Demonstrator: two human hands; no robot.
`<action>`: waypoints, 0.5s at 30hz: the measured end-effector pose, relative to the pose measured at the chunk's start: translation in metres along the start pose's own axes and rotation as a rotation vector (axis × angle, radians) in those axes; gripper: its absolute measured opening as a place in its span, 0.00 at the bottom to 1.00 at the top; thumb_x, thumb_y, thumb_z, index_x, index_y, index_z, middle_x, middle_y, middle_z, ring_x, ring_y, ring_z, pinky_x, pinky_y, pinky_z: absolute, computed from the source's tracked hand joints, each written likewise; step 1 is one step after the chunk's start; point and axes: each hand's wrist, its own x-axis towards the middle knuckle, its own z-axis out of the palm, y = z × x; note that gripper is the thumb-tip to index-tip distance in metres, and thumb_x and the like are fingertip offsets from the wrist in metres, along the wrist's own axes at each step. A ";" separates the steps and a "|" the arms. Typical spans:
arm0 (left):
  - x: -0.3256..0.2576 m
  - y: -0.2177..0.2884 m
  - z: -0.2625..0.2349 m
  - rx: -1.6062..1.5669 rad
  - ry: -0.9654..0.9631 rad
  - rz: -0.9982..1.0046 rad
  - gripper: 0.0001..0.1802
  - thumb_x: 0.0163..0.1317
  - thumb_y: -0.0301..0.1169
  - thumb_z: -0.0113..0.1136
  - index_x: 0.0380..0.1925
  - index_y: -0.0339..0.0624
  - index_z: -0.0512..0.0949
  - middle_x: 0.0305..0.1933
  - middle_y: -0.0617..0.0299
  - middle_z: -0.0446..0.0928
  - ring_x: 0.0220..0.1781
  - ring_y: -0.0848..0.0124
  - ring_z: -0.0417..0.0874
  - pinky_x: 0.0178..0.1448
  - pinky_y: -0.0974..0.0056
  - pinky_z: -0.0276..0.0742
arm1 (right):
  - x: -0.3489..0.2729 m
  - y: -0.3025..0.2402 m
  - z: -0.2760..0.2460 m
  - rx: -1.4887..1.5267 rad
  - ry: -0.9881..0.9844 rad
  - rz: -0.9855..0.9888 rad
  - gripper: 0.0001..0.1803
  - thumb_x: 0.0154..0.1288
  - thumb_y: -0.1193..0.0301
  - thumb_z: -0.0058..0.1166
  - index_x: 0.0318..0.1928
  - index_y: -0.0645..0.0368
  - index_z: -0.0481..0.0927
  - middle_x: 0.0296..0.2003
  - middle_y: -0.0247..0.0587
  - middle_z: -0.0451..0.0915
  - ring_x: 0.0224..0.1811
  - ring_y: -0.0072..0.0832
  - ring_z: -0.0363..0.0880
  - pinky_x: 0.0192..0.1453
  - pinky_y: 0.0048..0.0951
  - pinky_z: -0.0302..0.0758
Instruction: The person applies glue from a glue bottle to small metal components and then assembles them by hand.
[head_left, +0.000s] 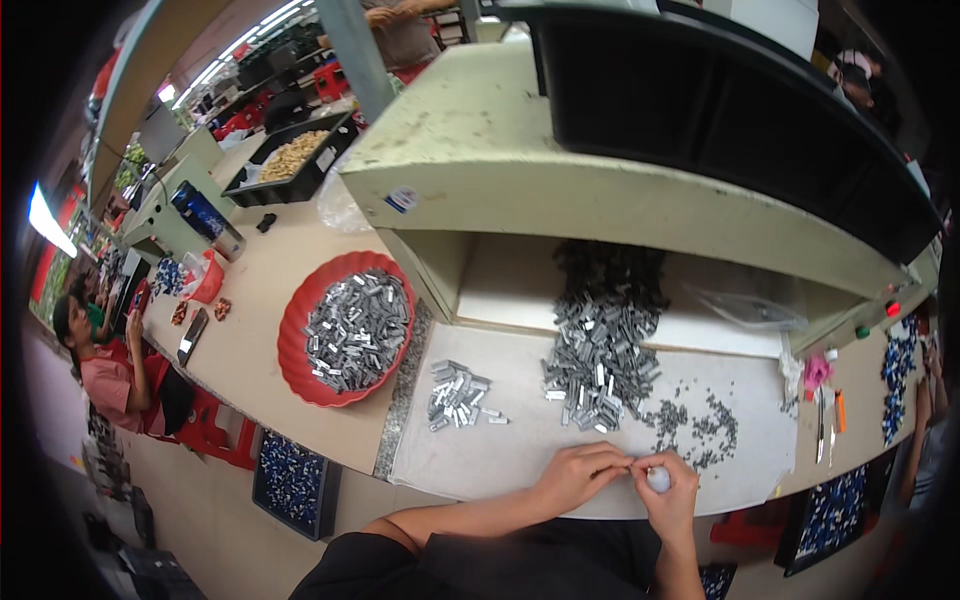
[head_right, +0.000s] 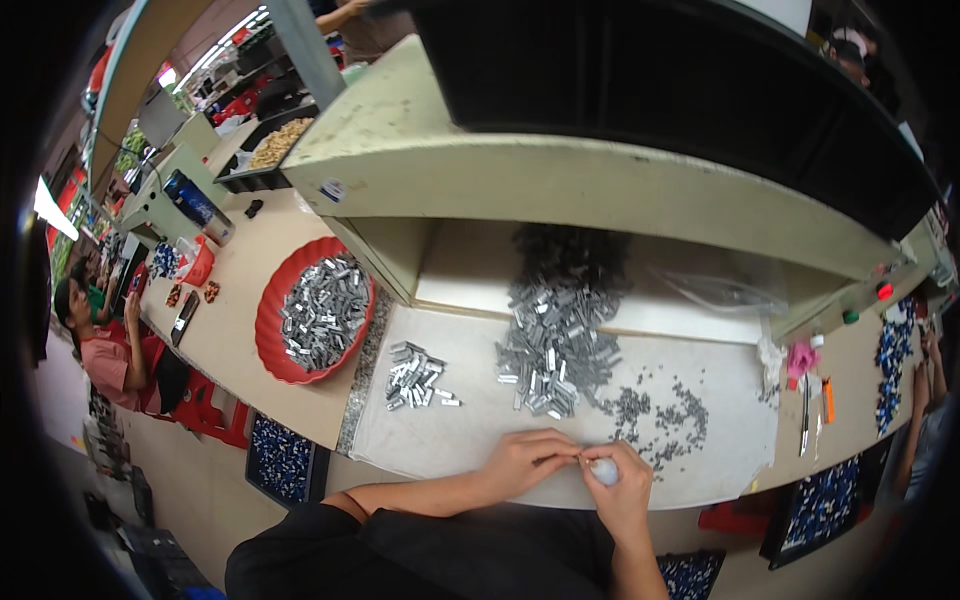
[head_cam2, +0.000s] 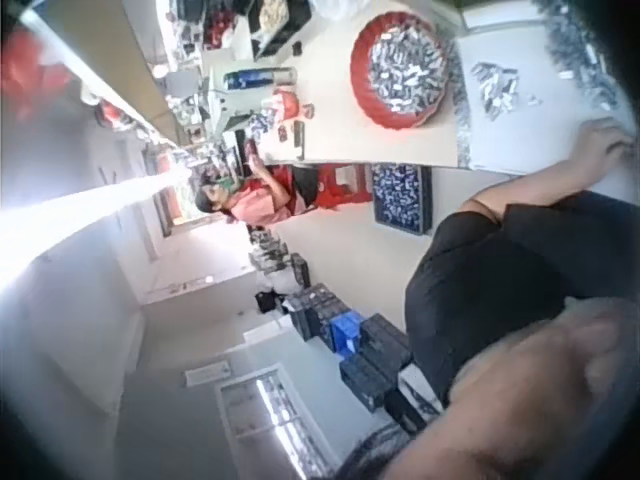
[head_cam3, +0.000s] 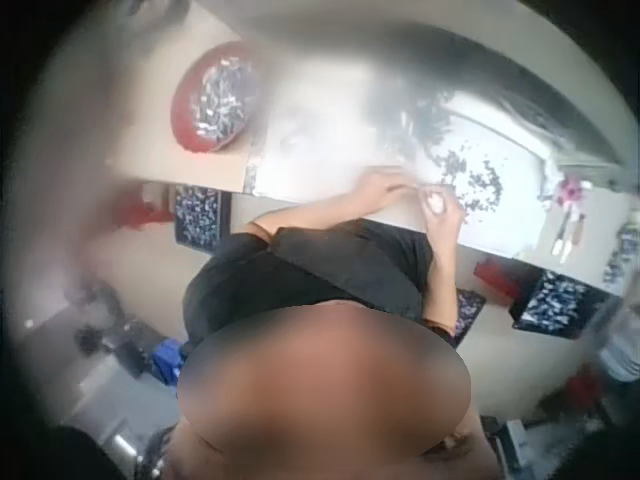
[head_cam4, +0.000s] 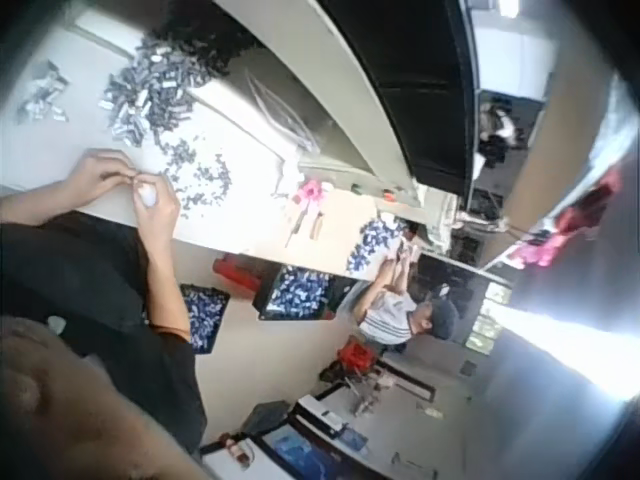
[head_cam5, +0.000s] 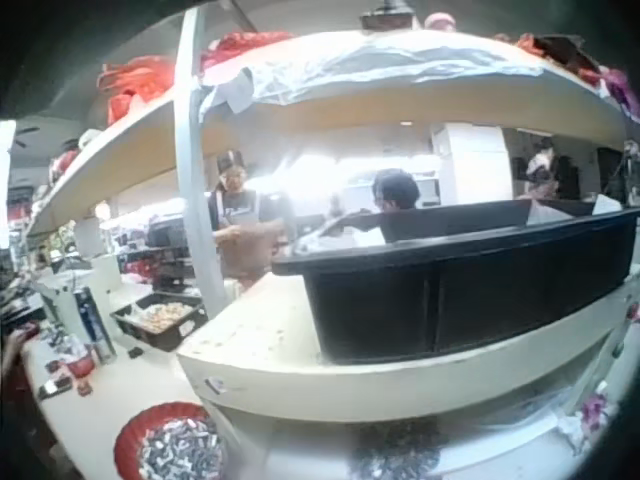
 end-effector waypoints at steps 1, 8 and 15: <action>-0.002 0.000 -0.001 0.002 -0.010 -0.002 0.08 0.47 0.23 0.59 0.31 0.38 0.78 0.32 0.60 0.77 0.32 0.67 0.79 0.34 0.69 0.74 | -0.002 0.000 0.003 0.006 0.017 -0.014 0.06 0.42 0.82 0.56 0.24 0.63 0.74 0.21 0.42 0.74 0.24 0.33 0.74 0.30 0.26 0.69; 0.004 0.000 0.008 -0.041 0.046 0.097 0.08 0.49 0.25 0.57 0.32 0.38 0.77 0.32 0.59 0.77 0.32 0.64 0.78 0.35 0.66 0.74 | -0.010 0.010 0.009 0.146 0.176 0.073 0.04 0.47 0.82 0.54 0.25 0.64 0.73 0.20 0.35 0.73 0.24 0.19 0.69 0.30 0.20 0.65; 0.008 -0.006 0.006 -0.018 0.078 0.129 0.10 0.50 0.26 0.57 0.34 0.39 0.78 0.34 0.58 0.77 0.33 0.64 0.79 0.36 0.66 0.74 | -0.006 0.030 0.021 0.270 0.191 0.104 0.04 0.51 0.80 0.52 0.26 0.62 0.71 0.20 0.29 0.69 0.21 0.14 0.64 0.23 0.14 0.61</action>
